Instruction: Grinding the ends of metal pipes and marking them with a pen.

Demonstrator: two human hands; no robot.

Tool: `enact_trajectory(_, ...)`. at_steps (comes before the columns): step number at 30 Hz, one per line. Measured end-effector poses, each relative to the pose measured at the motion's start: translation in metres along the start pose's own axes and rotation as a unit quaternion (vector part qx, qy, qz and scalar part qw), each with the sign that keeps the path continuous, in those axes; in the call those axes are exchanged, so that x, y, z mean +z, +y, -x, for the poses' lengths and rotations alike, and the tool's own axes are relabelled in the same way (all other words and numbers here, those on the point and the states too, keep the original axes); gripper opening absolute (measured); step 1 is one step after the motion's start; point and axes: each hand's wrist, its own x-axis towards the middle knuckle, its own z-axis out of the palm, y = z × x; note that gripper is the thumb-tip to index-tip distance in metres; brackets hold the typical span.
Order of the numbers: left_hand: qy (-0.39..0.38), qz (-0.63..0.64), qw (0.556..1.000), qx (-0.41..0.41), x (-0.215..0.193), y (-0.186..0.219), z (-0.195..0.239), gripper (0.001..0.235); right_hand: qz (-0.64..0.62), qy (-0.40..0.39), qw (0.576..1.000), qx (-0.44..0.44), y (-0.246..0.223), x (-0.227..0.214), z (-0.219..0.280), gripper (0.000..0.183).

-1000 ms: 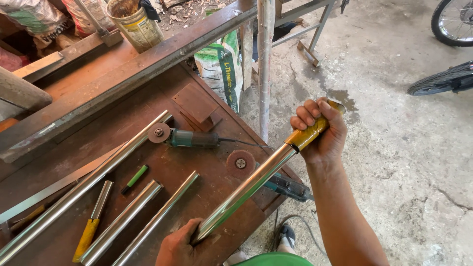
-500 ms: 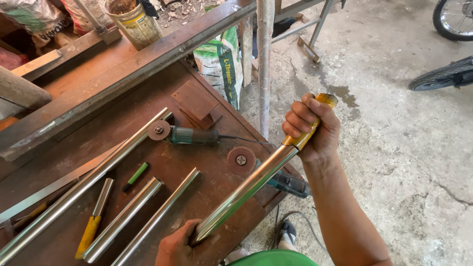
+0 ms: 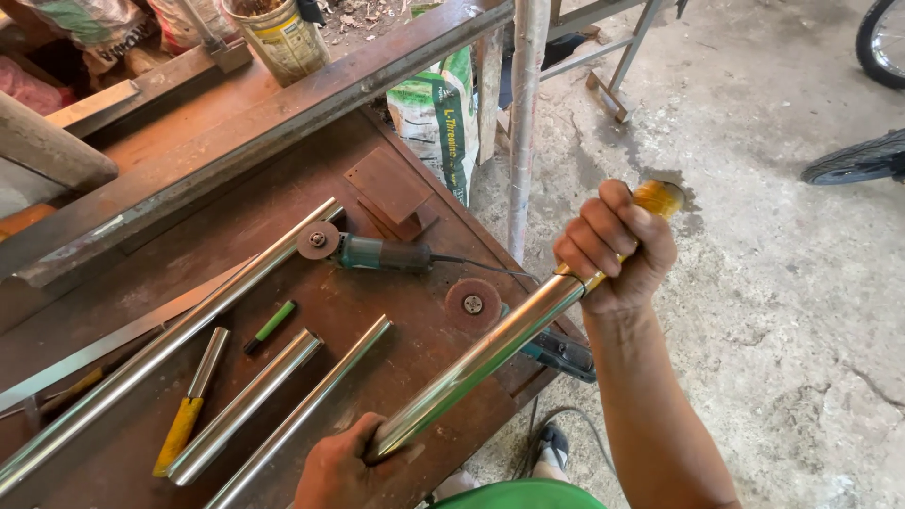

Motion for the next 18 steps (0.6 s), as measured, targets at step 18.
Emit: enact_trajectory(18, 0.257, -0.348, 0.900, 0.055, 0.043, -0.021, 0.011, 0.049, 0.173, 0.300, 0.936, -0.066, 0.019, 0.026, -0.011, 0.015)
